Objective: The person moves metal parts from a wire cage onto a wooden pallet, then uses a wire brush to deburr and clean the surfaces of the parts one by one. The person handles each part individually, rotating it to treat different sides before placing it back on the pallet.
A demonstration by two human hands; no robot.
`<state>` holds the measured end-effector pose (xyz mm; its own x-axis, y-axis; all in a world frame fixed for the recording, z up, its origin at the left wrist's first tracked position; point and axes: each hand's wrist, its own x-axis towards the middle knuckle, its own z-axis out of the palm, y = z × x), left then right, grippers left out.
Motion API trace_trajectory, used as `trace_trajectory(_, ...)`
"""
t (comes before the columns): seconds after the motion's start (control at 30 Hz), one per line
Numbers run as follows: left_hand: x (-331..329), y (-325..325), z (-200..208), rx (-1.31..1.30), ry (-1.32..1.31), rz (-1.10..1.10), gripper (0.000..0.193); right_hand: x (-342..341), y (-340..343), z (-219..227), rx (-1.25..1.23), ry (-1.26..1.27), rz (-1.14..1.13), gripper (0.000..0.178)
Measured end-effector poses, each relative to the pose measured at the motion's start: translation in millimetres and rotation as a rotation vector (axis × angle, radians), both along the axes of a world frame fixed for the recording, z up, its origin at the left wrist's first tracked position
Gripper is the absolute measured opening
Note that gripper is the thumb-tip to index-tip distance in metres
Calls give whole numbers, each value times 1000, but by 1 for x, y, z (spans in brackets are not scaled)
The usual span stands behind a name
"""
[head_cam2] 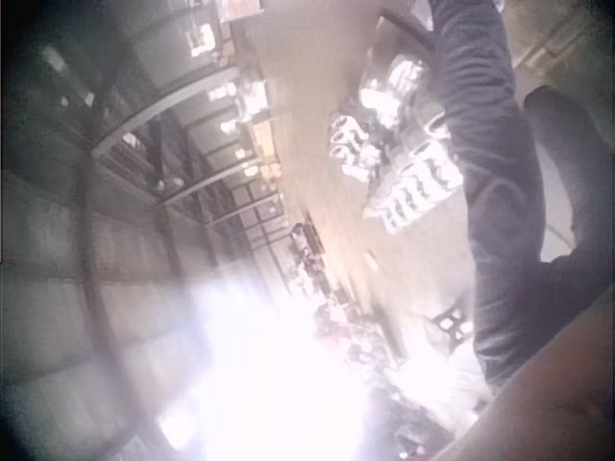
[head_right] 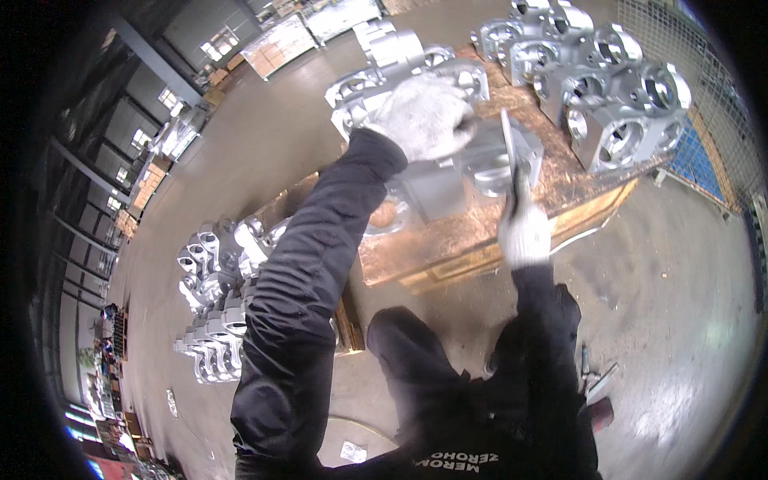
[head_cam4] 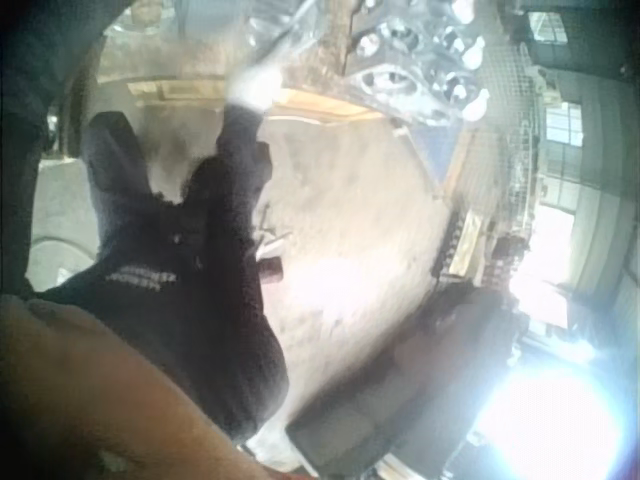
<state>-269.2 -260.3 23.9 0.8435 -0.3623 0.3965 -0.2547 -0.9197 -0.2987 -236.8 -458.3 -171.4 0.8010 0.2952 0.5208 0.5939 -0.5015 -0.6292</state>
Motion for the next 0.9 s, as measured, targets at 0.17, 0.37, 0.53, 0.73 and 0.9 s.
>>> trace_trajectory(0.17, -7, -10, 11, 40, 28, 12, 38, 16, 2, 18, -100, 137, -55, 50)
trace_trajectory(0.37, -16, -7, 21, 31, 178, 193, 37, -24, -13, 24, -9, 316, 54, 49)
trace_trajectory(0.53, -10, -11, 38, -267, -45, 56, 35, 50, 11, 20, 220, 119, 28, 37)
trace_trajectory(0.73, -14, 36, 28, -325, -139, 444, 46, -18, -20, 11, 240, 142, 106, 56)
trace_trajectory(0.9, -7, 21, 38, -360, 64, 639, 54, 46, -14, 28, 180, 344, 54, 42)
